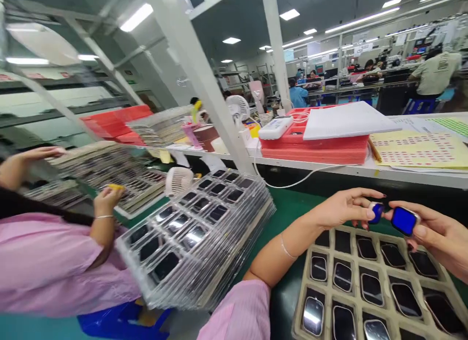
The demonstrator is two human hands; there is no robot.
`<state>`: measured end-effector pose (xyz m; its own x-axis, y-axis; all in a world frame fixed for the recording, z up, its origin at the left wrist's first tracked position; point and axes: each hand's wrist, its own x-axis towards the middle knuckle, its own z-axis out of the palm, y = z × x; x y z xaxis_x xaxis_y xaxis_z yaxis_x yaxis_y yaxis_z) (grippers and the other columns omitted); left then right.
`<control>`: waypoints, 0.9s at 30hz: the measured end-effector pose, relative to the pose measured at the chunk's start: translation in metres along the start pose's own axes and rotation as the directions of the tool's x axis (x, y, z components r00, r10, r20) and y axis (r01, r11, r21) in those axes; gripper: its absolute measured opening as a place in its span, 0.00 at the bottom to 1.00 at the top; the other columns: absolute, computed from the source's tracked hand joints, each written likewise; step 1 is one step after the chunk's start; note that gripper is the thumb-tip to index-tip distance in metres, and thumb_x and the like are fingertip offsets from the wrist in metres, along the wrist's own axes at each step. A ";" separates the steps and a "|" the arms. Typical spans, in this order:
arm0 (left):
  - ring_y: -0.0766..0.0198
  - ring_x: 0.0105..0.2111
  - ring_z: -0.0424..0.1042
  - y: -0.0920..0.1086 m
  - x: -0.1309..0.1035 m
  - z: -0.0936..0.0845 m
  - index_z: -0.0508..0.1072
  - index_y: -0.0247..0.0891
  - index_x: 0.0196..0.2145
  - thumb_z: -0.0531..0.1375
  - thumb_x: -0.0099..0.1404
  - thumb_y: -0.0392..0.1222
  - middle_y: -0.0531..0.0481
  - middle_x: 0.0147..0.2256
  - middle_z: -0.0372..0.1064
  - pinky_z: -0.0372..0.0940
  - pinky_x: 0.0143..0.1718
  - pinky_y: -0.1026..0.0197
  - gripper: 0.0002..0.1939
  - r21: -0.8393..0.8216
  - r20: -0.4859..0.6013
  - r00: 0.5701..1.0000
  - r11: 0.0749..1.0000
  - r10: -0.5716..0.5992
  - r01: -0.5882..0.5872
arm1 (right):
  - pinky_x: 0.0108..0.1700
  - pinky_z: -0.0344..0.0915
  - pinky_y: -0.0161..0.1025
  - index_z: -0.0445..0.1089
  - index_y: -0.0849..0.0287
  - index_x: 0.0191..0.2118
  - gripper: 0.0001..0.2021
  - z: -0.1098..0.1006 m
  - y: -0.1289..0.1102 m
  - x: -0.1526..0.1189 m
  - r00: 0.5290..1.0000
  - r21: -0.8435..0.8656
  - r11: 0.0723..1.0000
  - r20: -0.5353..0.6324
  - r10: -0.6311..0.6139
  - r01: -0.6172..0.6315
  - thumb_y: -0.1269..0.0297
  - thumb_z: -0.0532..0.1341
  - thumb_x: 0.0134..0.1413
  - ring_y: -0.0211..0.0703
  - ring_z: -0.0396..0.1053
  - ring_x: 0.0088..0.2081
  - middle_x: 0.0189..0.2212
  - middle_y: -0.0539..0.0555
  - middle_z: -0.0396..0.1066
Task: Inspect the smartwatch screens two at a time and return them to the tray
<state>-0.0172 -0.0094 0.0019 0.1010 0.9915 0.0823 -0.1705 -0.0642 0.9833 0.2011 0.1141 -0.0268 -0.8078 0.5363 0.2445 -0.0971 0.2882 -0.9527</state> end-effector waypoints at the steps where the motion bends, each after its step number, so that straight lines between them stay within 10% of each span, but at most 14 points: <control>1: 0.70 0.25 0.71 0.000 0.000 0.000 0.72 0.39 0.55 0.72 0.53 0.49 0.49 0.37 0.71 0.59 0.25 0.68 0.33 -0.002 -0.009 1.000 1.000 -0.005 0.005 | 0.24 0.71 0.40 0.72 0.45 0.56 0.20 0.002 -0.005 0.000 0.998 0.049 0.997 0.022 0.056 -0.057 0.54 0.64 0.59 0.44 0.70 0.25 0.43 0.62 0.75; 12: 0.71 0.24 0.70 -0.003 0.004 -0.006 0.73 0.39 0.52 0.72 0.54 0.46 0.49 0.36 0.74 0.62 0.24 0.69 0.29 -0.038 -0.087 0.995 0.998 -0.049 0.046 | 0.28 0.73 0.32 0.69 0.59 0.56 0.25 0.013 -0.013 0.011 0.991 0.377 0.923 0.131 0.037 -0.084 0.55 0.69 0.55 0.30 0.69 0.24 0.47 0.59 0.73; 27: 0.61 0.33 0.76 -0.002 0.008 -0.001 0.71 0.36 0.53 0.70 0.56 0.49 0.45 0.38 0.75 0.66 0.26 0.66 0.29 0.065 -0.203 0.974 0.992 -0.096 0.111 | 0.32 0.76 0.32 0.66 0.59 0.57 0.25 0.006 -0.010 0.016 0.986 0.425 0.891 0.114 0.120 -0.158 0.64 0.67 0.55 0.38 0.76 0.34 0.46 0.56 0.73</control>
<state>-0.0166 -0.0009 0.0007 -0.0842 0.9953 -0.0471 -0.0944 0.0391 0.9948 0.1854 0.1149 -0.0140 -0.8744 0.4734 0.1062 -0.2065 -0.1650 -0.9644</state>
